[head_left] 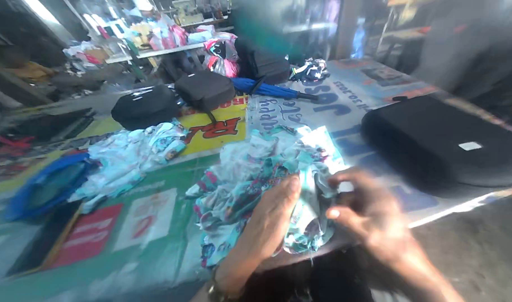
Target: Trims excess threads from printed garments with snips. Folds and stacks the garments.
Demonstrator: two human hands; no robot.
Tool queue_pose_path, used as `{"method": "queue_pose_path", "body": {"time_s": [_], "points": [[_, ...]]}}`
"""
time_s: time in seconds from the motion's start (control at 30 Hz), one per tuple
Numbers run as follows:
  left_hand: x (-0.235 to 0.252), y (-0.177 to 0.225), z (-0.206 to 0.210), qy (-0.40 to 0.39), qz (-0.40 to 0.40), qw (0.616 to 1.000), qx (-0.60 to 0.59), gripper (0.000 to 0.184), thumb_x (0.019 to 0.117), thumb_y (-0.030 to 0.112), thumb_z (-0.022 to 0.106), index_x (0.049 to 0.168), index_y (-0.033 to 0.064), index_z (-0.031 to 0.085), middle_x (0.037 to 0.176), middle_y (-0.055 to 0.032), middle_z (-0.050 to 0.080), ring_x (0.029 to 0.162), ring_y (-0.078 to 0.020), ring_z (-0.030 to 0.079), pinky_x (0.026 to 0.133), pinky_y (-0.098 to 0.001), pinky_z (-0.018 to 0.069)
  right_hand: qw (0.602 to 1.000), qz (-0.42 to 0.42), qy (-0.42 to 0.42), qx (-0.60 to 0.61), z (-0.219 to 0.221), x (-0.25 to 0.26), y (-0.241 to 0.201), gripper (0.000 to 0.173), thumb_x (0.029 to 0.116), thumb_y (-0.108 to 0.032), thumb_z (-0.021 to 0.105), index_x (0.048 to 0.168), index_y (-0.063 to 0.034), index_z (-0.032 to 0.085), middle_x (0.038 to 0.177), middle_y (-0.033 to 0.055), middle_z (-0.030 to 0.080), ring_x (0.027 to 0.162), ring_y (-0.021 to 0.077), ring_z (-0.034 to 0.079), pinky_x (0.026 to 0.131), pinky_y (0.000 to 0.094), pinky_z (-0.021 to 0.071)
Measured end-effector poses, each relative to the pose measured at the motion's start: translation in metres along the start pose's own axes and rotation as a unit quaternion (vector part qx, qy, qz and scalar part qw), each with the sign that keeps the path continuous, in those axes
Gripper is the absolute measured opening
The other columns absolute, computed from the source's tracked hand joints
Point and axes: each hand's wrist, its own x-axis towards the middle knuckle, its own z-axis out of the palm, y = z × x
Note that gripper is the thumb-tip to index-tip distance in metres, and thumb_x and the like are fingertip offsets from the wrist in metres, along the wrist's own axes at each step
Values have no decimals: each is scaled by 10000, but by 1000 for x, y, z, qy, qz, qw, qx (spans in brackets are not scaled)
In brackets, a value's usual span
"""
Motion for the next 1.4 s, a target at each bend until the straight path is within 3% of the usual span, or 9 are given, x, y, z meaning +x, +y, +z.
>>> {"method": "queue_pose_path", "body": {"time_s": [0.1, 0.2, 0.3, 0.43, 0.6, 0.77, 0.97, 1.23, 1.4], "points": [[-6, 0, -4, -35, 36, 998, 43, 778, 1033, 669, 234, 1170, 58, 696, 1015, 32, 718, 934, 6, 664, 828, -234, 575, 995, 27, -21, -91, 9, -5, 7, 451, 864, -373, 793, 1154, -61, 643, 1014, -38, 675, 707, -71, 570, 637, 103, 506], [-24, -6, 5, -94, 118, 974, 167, 522, 1042, 524, 459, 1133, 59, 678, 948, -26, 676, 794, -67, 638, 679, -283, 557, 997, 41, -11, -69, 0, -16, 14, 262, 885, -131, 719, 1122, -59, 634, 996, -39, 700, 725, -44, 639, 640, 130, 567], [-45, -20, 20, -100, 200, 926, 305, 470, 988, 494, 584, 1135, 59, 683, 931, -89, 682, 710, -194, 655, 595, -364, 552, 996, -20, -27, -77, -14, -35, 27, 373, 896, -66, 674, 1261, -48, 601, 1064, -9, 688, 823, -34, 636, 719, 120, 559], [-61, -31, 31, -63, 264, 879, 393, 400, 988, 517, 580, 1091, 150, 698, 916, -25, 696, 755, -183, 649, 672, -341, 509, 984, -105, -66, -129, -26, -53, 41, 134, 973, -149, 626, 1071, -114, 710, 1001, 18, 669, 930, -1, 628, 811, 122, 528], [-54, -30, 21, 57, 283, 890, 352, 178, 1012, 273, 610, 1056, 136, 716, 973, -20, 728, 923, -135, 682, 822, -276, 544, 980, -89, -67, -167, -35, -58, 43, 129, 961, -156, 620, 1025, -125, 727, 997, 16, 678, 901, -7, 628, 768, 111, 524], [-26, -20, 18, 64, 194, 857, 472, 290, 956, 436, 620, 968, 162, 714, 955, -29, 710, 900, -212, 682, 736, -393, 520, 978, -92, -64, -178, -32, -59, 44, 137, 950, -147, 614, 1032, -131, 722, 986, 14, 686, 903, -3, 633, 767, 113, 520], [-12, 11, 9, 15, 49, 994, 98, 188, 993, 156, 606, 940, 30, 736, 851, 34, 693, 755, 37, 619, 697, -145, 523, 964, -108, -73, -232, -34, -59, 44, 123, 968, -201, 606, 1014, -151, 708, 968, 24, 691, 825, 14, 637, 687, 129, 511], [-12, 33, 8, 12, -11, 999, -34, 99, 947, 17, 599, 958, -4, 695, 859, 59, 686, 770, 58, 631, 721, -116, 535, 995, -76, -14, -66, -23, -47, 12, 205, 954, -132, 637, 1059, 45, 641, 900, 66, 697, 749, -52, 597, 693, 92, 499], [-19, 15, 8, -17, 80, 996, -25, 120, 976, 65, 618, 1017, -21, 692, 907, 18, 690, 803, 31, 631, 732, -134, 535, 990, -127, -27, -60, 0, -20, 8, 184, 1002, -148, 620, 1113, -15, 683, 998, 28, 673, 882, -39, 620, 784, 94, 527]]}}
